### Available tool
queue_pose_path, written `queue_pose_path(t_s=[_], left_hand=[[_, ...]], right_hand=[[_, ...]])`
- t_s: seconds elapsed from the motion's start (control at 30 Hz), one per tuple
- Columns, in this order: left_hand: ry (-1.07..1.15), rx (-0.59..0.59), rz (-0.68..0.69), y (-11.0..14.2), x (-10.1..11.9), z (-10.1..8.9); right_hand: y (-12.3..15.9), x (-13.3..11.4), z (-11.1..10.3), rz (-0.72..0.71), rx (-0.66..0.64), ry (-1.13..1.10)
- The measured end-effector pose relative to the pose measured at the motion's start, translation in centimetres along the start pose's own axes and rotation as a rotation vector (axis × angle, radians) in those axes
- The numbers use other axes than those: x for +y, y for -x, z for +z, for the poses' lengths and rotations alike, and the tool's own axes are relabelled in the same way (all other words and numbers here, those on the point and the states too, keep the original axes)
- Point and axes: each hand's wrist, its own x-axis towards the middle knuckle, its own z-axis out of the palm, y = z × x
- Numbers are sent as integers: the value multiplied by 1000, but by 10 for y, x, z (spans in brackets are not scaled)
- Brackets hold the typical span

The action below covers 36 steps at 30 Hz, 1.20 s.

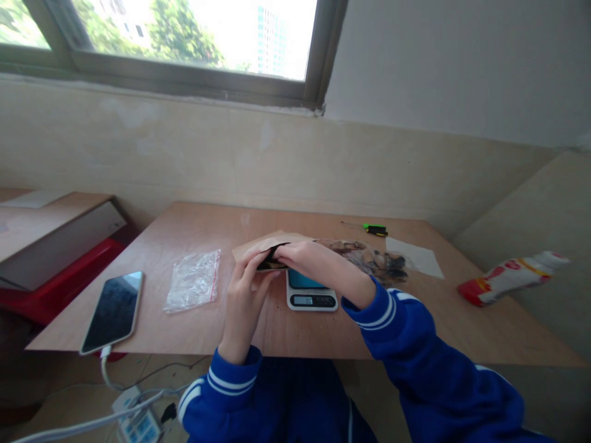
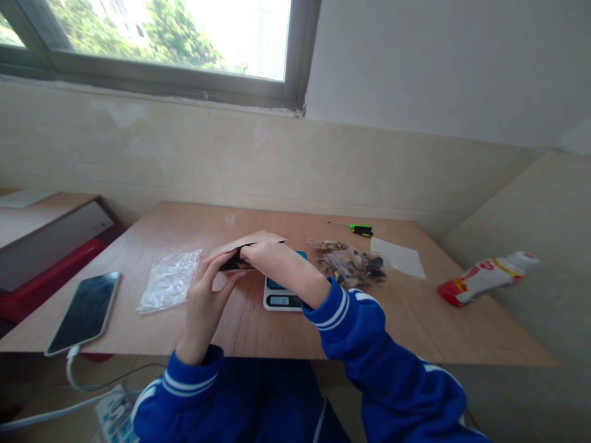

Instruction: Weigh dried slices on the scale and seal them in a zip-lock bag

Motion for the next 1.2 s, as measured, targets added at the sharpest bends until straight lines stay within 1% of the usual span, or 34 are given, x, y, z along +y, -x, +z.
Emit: queue_pose_path(t_s=[0.1,0.2,0.27,0.33,0.37,0.4,0.43,0.47,0.57,0.6,0.63,0.67,0.73,0.8,0.87,0.9,0.93,0.97,1.0,1.03,1.07,1.1,1.13,1.2], left_hand=[[23,5,-25,-3,0,0],[26,-2,-43,-5,-1,0],[23,-5,-44,-6,-1,-1],[18,6,-42,-7,-1,-2],[10,14,-42,-7,-1,-3],[-1,23,-43,-7,-1,-4],[-10,31,-44,-7,-1,-5],[-17,34,-47,-7,-1,-5],[-15,45,-45,-6,0,-7],[-7,48,-44,-5,0,-7],[1,52,-42,-4,0,-7],[6,56,-40,-3,-1,-8],[11,63,-40,-1,-2,-8],[7,65,-47,0,-3,-9],[7,61,-60,1,-3,-9],[9,56,-64,2,-2,-8],[11,49,-66,2,-1,-8],[11,40,-63,2,0,-7],[9,28,-54,2,2,-6],[5,12,-40,2,3,-5],[0,-3,-24,2,4,-3],[-4,-17,-8,3,5,-1],[-5,-30,6,4,6,0],[-1,-58,21,7,6,4]], right_hand=[[16,2,-16,53,156,-70],[33,9,-22,198,376,-199],[45,18,-19,294,544,-289],[56,31,-10,379,692,-381],[61,39,-4,430,737,-412],[66,48,3,484,752,-430],[70,57,12,538,735,-435],[74,66,21,589,681,-432],[81,89,52,669,409,-400],[81,94,61,677,348,-380],[81,98,69,680,319,-356],[79,102,75,683,319,-332],[74,106,77,689,367,-299],[67,104,66,692,432,-267],[61,94,42,653,505,-282],[58,84,27,591,556,-339],[54,73,11,499,562,-434],[51,60,-5,404,516,-542],[48,46,-19,301,417,-630],[44,33,-31,217,277,-679],[39,21,-39,144,123,-670],[35,12,-44,88,6,-619],[30,6,-44,51,-83,-551],[19,5,-35,20,-213,-391]])
